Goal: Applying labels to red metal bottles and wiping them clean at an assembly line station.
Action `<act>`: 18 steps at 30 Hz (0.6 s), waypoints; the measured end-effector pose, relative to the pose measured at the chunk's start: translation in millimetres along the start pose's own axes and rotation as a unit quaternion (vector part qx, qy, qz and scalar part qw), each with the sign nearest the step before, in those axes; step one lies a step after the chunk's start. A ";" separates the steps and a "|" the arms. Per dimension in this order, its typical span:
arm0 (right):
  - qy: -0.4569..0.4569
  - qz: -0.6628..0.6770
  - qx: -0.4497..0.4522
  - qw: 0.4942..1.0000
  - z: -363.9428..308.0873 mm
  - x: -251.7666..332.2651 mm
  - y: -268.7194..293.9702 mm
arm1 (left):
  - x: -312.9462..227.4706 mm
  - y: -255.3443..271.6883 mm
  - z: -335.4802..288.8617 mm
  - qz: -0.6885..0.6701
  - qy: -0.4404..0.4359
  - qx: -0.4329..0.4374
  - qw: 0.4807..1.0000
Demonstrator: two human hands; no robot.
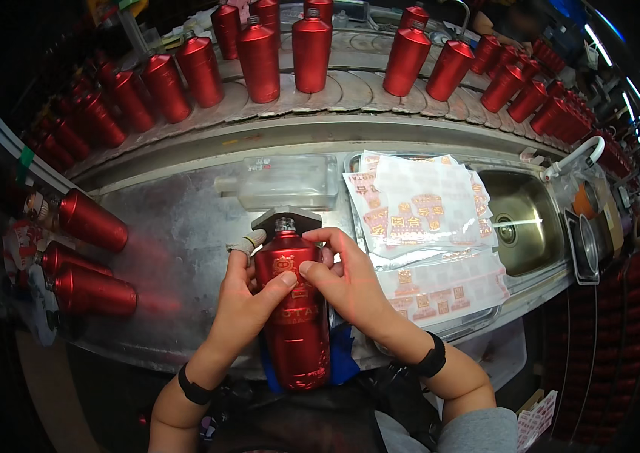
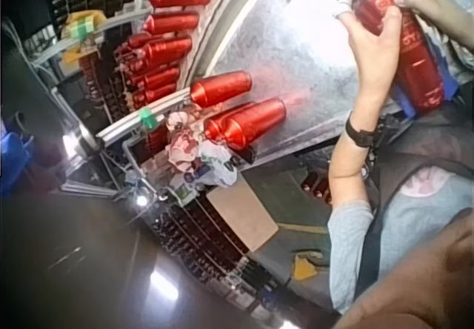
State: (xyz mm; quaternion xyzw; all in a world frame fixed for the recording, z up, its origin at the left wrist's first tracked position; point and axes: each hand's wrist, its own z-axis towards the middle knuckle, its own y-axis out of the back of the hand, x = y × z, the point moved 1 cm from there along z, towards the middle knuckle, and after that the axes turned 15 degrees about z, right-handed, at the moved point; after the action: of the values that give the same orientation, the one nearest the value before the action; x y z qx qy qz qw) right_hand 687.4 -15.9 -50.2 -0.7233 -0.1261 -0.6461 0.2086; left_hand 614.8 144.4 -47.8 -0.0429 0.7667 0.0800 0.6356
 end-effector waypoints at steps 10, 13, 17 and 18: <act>-0.042 -0.029 0.008 0.999 12.7 11.7 1.8 | -1.6 -1.7 -1.7 -0.006 -0.014 0.005 1.000; -0.057 -0.038 0.006 0.998 13.7 15.4 1.0 | -2.8 -1.8 -1.2 -0.010 -0.011 0.009 1.000; -0.066 -0.051 0.012 0.996 12.1 21.6 -2.4 | -3.7 -0.6 -1.1 -0.012 -0.005 0.010 1.000; -0.080 -0.009 0.007 0.997 10.2 21.9 -1.7 | -3.0 -0.8 -1.3 -0.016 -0.007 0.010 1.000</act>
State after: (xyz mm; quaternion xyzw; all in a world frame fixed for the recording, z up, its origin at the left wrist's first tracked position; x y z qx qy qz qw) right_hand 698.5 -11.5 -29.1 -0.7701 -0.1540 -0.5869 0.1971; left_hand 614.3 143.3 -44.7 -0.0484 0.7624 0.0628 0.6422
